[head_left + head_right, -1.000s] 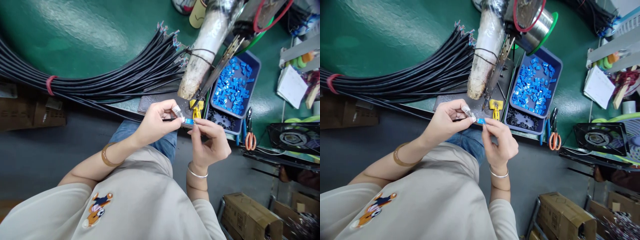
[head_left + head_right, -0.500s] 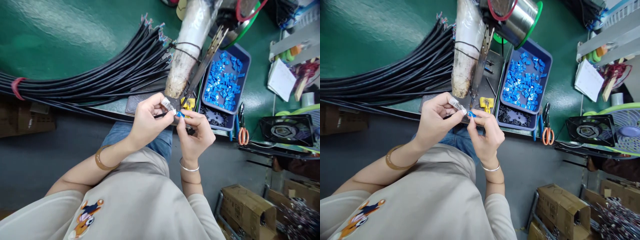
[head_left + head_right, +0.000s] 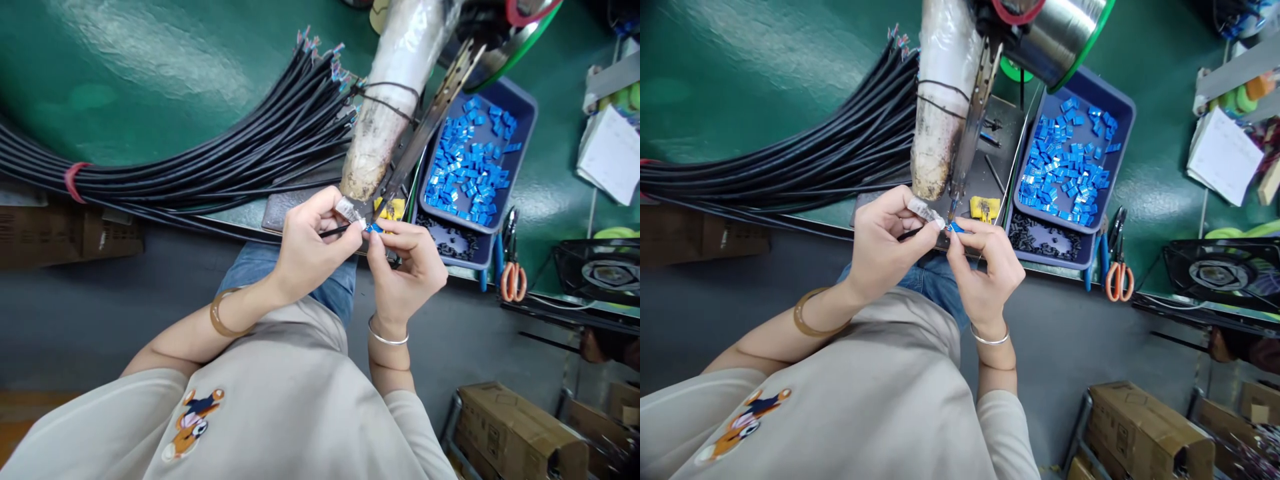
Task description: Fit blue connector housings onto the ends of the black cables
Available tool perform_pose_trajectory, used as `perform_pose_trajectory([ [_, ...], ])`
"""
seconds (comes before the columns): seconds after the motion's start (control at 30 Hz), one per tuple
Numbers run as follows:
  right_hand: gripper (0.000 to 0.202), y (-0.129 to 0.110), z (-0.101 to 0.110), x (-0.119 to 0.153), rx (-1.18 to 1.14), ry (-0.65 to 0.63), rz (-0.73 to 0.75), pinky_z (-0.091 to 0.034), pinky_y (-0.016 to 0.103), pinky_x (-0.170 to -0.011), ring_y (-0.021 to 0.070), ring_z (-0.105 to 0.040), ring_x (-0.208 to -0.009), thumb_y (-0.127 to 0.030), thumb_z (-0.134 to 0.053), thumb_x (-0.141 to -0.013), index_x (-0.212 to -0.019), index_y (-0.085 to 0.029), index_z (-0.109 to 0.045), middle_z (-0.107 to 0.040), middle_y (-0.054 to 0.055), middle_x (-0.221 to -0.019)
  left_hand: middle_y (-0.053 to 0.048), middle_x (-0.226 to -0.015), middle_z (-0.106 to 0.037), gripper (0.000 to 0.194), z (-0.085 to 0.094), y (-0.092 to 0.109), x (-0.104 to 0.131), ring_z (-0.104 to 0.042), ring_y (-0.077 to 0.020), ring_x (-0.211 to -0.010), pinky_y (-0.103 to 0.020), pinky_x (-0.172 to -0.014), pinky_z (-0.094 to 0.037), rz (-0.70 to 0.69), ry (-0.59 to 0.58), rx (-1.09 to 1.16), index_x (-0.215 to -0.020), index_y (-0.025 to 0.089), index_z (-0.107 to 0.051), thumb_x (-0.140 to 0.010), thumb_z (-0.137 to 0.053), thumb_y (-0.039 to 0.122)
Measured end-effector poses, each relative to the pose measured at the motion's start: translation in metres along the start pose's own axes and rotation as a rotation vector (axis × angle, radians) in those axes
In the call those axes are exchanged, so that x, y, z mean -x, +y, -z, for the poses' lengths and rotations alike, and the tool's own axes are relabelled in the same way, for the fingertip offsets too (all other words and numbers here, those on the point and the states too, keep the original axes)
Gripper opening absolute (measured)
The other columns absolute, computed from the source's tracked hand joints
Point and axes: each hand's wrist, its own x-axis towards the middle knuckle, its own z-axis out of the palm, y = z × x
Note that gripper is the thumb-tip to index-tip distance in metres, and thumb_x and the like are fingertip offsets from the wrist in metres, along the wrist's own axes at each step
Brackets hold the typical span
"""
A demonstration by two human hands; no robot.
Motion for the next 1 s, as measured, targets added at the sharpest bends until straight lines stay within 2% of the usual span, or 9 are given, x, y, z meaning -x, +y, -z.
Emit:
perform_pose_trajectory([
  [0.1,0.014,-0.002,0.001,-0.003,0.02,0.01,0.032,-0.061,0.029,-0.075,0.0129,-0.071,-0.084,-0.009,-0.071,-0.08,-0.082,-0.021,-0.066,-0.074,-0.002,-0.089,0.005,-0.066,-0.053,0.015,0.0,0.002,0.001,-0.05,-0.003,-0.054,-0.012,-0.047,-0.041,-0.013,0.01,-0.016,-0.073,0.017,-0.051,-0.076,-0.065,0.01],
  [0.2,0.014,-0.004,0.003,-0.003,0.063,-0.002,0.067,-0.061,0.031,-0.077,0.0137,-0.071,-0.085,-0.009,-0.072,-0.08,-0.082,-0.022,-0.066,-0.074,-0.001,-0.09,0.005,-0.065,-0.053,0.016,0.0,0.004,0.001,-0.051,-0.003,-0.055,-0.012,-0.049,-0.043,-0.006,0.007,-0.012,-0.073,0.016,-0.051,-0.076,-0.065,0.01],
  [0.37,0.015,-0.003,0.008,0.003,0.102,-0.062,0.099,-0.061,0.031,-0.076,0.0148,-0.073,-0.086,-0.009,-0.069,-0.08,-0.085,-0.022,-0.063,-0.075,0.0,-0.095,0.004,-0.066,-0.055,0.016,0.003,0.004,0.0,-0.056,-0.0056,-0.059,-0.015,-0.056,-0.049,0.079,-0.053,0.019,-0.071,0.016,-0.05,-0.075,-0.065,0.011],
  [0.5,0.016,-0.002,0.01,0.006,0.12,-0.082,0.114,-0.061,0.029,-0.077,0.0142,-0.073,-0.087,-0.008,-0.068,-0.08,-0.086,-0.021,-0.063,-0.076,0.001,-0.096,0.003,-0.067,-0.055,0.014,0.004,0.003,-0.001,-0.055,-0.0059,-0.063,-0.016,-0.06,-0.049,0.085,-0.064,0.014,-0.071,0.016,-0.052,-0.075,-0.064,0.011],
  [0.73,0.017,0.0,0.009,0.006,0.104,-0.061,0.08,-0.061,0.024,-0.07,0.0125,-0.073,-0.085,-0.007,-0.069,-0.08,-0.087,-0.021,-0.063,-0.076,-0.001,-0.094,0.003,-0.066,-0.058,0.006,0.006,0.003,0.001,-0.054,-0.0054,-0.059,-0.015,-0.056,-0.047,0.135,-0.121,0.018,-0.076,0.014,-0.058,-0.076,-0.063,0.011],
  [0.87,0.016,0.001,0.006,0.003,0.13,-0.051,0.126,-0.061,0.023,-0.073,0.0113,-0.072,-0.085,-0.008,-0.07,-0.08,-0.087,-0.021,-0.065,-0.075,-0.002,-0.092,0.002,-0.067,-0.061,0.006,0.006,0.001,0.002,-0.055,-0.0054,-0.059,-0.015,-0.057,-0.047,0.074,-0.114,-0.009,-0.073,0.013,-0.065,-0.079,-0.063,0.012],
  [1.0,0.012,0.0,0.005,0.0,0.078,-0.064,0.062,-0.061,0.025,-0.072,0.012,-0.072,-0.086,-0.01,-0.07,-0.082,-0.086,-0.021,-0.066,-0.074,-0.001,-0.091,0.002,-0.066,-0.055,0.012,0.006,-0.002,0.003,-0.05,-0.0051,-0.059,-0.015,-0.055,-0.043,-0.002,-0.089,-0.083,-0.067,0.013,-0.061,-0.079,-0.063,0.013],
])
